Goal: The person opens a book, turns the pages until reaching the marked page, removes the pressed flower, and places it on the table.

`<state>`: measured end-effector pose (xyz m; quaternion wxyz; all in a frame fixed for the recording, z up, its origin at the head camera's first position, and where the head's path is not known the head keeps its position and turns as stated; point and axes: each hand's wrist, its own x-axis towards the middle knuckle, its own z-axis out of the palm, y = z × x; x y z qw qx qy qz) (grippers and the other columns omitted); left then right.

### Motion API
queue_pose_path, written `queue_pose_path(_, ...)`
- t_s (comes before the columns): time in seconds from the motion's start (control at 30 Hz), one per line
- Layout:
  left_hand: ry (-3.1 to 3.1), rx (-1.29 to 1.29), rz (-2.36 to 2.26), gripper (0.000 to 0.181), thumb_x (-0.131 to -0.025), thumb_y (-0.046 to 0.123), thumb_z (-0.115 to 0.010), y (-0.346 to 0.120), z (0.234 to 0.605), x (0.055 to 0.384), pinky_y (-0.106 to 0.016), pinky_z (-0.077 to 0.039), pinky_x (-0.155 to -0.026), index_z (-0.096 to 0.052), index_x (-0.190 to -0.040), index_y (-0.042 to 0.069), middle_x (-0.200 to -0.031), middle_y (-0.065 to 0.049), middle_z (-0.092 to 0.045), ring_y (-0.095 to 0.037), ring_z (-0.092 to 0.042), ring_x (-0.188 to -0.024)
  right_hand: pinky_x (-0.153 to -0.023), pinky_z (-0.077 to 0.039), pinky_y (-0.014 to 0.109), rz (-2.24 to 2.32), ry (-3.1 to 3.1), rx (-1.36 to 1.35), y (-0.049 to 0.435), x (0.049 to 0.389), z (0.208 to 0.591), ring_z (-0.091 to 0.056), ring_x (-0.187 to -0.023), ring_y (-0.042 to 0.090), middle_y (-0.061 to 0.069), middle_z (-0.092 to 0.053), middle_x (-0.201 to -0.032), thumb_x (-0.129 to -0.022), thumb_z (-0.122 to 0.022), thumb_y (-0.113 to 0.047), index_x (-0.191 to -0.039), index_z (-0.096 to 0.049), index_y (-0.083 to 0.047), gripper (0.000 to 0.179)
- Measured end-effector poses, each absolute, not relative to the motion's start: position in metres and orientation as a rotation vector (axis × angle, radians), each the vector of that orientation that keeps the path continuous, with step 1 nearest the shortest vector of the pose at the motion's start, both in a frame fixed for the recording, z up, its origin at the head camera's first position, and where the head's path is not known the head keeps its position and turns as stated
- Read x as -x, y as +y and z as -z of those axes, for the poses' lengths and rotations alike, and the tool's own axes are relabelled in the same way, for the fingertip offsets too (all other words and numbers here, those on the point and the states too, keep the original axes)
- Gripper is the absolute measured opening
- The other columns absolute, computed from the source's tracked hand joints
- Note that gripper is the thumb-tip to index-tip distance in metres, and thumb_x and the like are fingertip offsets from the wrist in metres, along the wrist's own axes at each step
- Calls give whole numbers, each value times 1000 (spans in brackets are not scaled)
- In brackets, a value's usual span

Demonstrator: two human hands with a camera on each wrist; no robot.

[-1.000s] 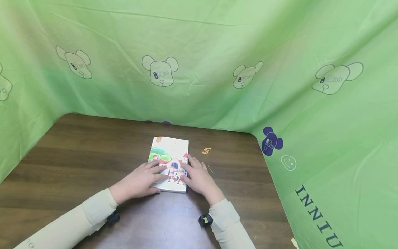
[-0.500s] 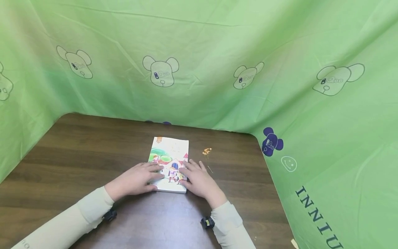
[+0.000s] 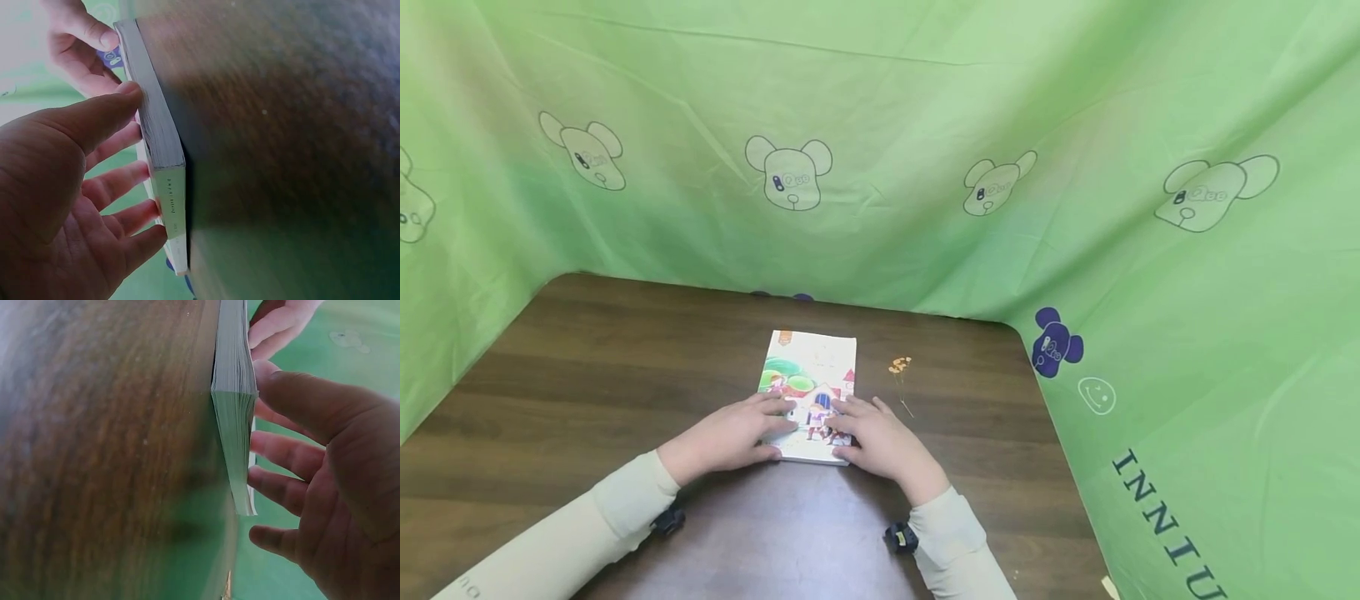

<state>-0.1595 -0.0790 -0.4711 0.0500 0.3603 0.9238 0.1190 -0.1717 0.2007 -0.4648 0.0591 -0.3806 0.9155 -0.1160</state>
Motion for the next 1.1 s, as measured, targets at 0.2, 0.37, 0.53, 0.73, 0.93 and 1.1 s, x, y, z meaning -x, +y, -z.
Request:
queue_pose_path(0.2, 2806, -1077, -392, 47, -92, 36, -77, -78, 470, 159, -45, -36, -120, -70, -134, 15, -152, -9, -54, -34, -41, -147, -117, -29, 67, 353, 2768, 1142, 201, 172, 465, -46, -145, 35, 10, -52, -154, -93, -76, -30, -136, -68, -14, 46)
queue_pose_path(0.37, 2827, -1084, -405, 45, -91, 35, -78, -77, 471, 159, -46, -37, -119, -71, -131, 15, -149, -10, -56, -35, -45, -144, -118, -25, 67, 333, 2763, 1123, 203, 172, 466, -43, -147, 33, 8, -50, -156, -93, -75, -36, -138, -66, -16, 50)
queue_pose_path(0.53, 2841, -1039, -425, 43, -91, 34, -78, -76, 471, 158, -47, -38, -118, -71, -129, 15, -147, -10, -58, -35, -47, -142, -119, -23, 67, 327, 2752, 1111, 201, 174, 465, -40, -149, 30, 7, -48, -158, -93, -74, -38, -141, -64, -17, 53)
queue_pose_path(0.73, 2856, -1004, -420, 44, -92, 36, -77, -75, 473, 157, -47, -38, -118, -71, -131, 16, -149, -9, -57, -34, -47, -143, -119, -22, 68, 332, 2747, 1101, 201, 175, 465, -38, -150, 30, 6, -46, -159, -94, -73, -37, -142, -63, -17, 53)
queue_pose_path(0.93, 2863, -989, -418, 46, -93, 37, -76, -74, 472, 154, -47, -38, -118, -69, -133, 16, -150, -10, -55, -34, -46, -144, -120, -21, 67, 335, 2749, 1081, 201, 174, 466, -36, -151, 31, 6, -45, -160, -94, -73, -37, -143, -62, -18, 54)
queue_pose_path(1.1, 2861, -1004, -404, 46, -94, 37, -75, -74, 471, 153, -47, -38, -118, -69, -134, 16, -151, -9, -55, -34, -45, -145, -120, -21, 67, 336, 2747, 1068, 202, 172, 466, -36, -151, 32, 6, -45, -160, -95, -72, -38, -143, -62, -18, 53)
